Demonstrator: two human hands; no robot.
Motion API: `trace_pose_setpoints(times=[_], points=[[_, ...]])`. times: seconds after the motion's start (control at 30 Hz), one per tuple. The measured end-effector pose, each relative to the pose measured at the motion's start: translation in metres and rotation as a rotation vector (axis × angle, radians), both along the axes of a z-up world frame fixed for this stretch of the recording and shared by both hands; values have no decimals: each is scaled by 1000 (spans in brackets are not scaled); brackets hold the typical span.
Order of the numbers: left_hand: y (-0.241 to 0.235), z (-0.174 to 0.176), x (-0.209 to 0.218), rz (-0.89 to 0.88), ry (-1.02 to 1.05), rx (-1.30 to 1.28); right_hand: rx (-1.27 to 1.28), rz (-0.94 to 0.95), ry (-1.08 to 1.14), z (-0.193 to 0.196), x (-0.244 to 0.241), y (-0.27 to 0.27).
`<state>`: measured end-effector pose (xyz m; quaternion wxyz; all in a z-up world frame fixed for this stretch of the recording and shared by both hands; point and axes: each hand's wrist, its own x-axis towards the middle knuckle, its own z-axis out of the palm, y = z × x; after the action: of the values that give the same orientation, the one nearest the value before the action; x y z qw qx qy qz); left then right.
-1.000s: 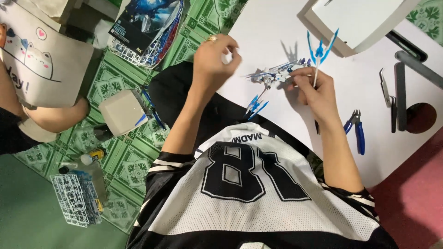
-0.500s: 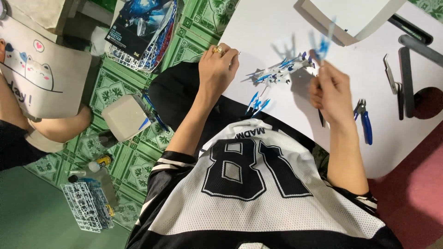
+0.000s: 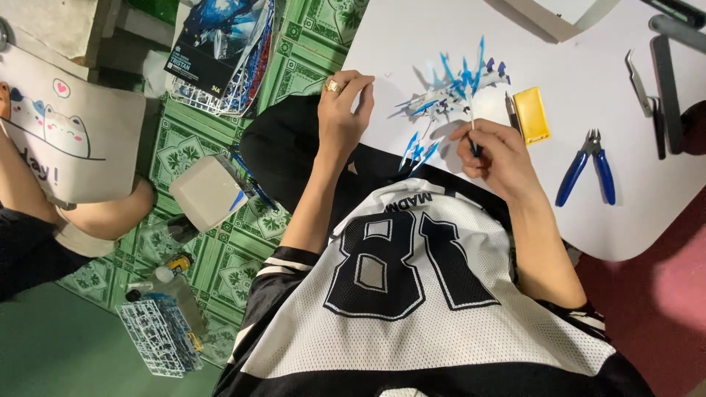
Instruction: The person assembles a white and blue model kit on a small white table. They attach several blue wing-like parts to the main body, then use a cotton swab to clean or apply something to the joints. The person continues to fit additional small parts onto the model.
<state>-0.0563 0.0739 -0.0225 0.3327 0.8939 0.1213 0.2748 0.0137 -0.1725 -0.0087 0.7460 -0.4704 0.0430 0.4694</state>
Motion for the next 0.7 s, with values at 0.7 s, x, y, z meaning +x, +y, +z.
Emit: trace_pose_setpoints(times=[0.7], points=[[1,-14,-5,8,-28,-77,27,-108,54,6,-3,16]])
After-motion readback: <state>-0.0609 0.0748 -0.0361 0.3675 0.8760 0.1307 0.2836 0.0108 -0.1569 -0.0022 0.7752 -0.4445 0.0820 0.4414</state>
